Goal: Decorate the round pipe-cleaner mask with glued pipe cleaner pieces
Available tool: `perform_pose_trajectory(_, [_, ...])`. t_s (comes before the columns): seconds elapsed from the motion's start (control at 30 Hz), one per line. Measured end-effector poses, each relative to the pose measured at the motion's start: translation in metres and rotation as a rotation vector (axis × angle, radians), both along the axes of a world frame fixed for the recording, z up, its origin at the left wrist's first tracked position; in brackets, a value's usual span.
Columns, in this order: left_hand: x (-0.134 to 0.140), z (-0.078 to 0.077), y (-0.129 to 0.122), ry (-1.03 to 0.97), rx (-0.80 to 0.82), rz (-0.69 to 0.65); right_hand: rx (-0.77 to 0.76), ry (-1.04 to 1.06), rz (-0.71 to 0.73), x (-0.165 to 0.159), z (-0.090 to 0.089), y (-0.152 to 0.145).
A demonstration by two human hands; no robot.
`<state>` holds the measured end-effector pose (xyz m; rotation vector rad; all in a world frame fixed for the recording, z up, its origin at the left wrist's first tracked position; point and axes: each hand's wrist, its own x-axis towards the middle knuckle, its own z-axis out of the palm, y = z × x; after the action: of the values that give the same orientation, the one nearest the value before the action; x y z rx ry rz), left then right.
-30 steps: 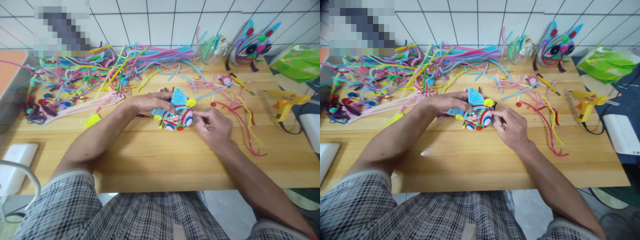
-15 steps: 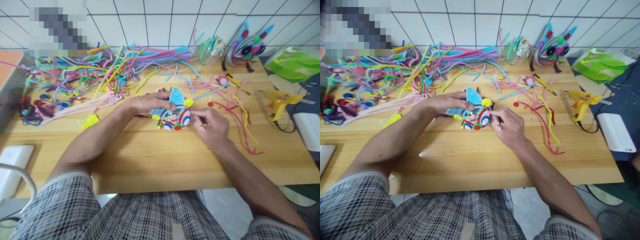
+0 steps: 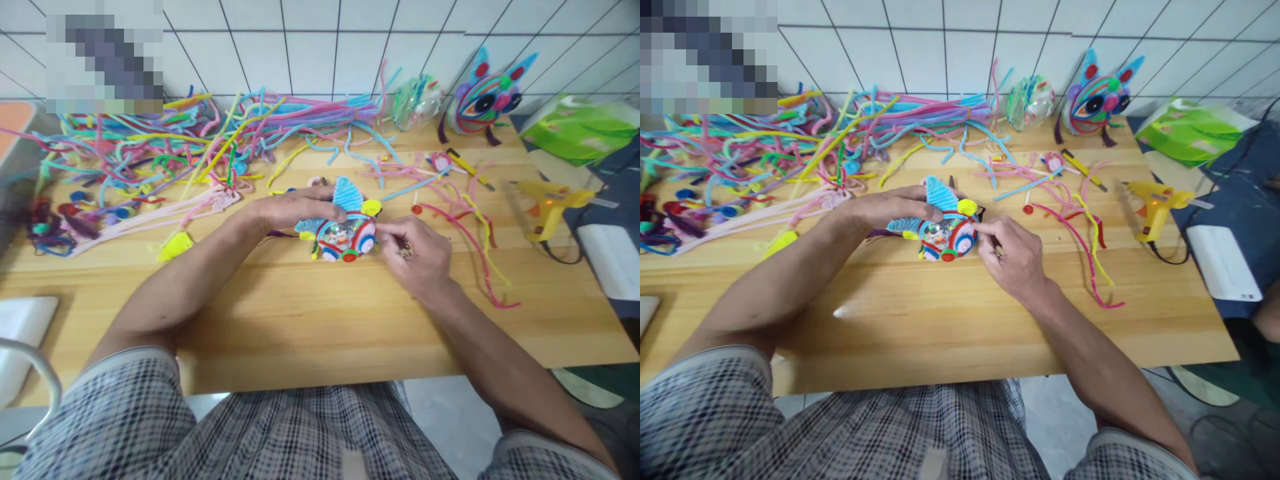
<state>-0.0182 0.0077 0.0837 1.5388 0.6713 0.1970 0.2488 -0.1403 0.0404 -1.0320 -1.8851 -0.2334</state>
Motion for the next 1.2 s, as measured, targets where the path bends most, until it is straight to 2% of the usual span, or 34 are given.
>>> perform_pose_trajectory(0.2, [0.007,0.0,-0.009,-0.053,-0.031,0.049,-0.039,0.022,0.002,-0.001,-0.004,-0.001])
perform_pose_trajectory(0.37, [0.009,-0.004,-0.011,-0.074,0.032,0.075,-0.053,0.054,0.011,-0.002,-0.002,-0.003])
perform_pose_trajectory(0.5, [0.008,-0.002,-0.012,-0.053,0.029,0.127,-0.079,0.066,0.0,0.001,0.0,-0.004])
perform_pose_trajectory(0.7, [0.008,0.002,-0.013,-0.071,0.076,0.126,-0.133,0.043,-0.019,0.004,-0.004,-0.003])
perform_pose_trajectory(1.03, [0.008,0.001,-0.012,-0.052,0.044,0.134,-0.039,0.047,0.021,0.0,0.0,-0.002])
perform_pose_trajectory(1.2, [0.008,0.0,-0.013,-0.034,0.02,0.132,-0.081,0.038,0.009,-0.001,-0.003,-0.002])
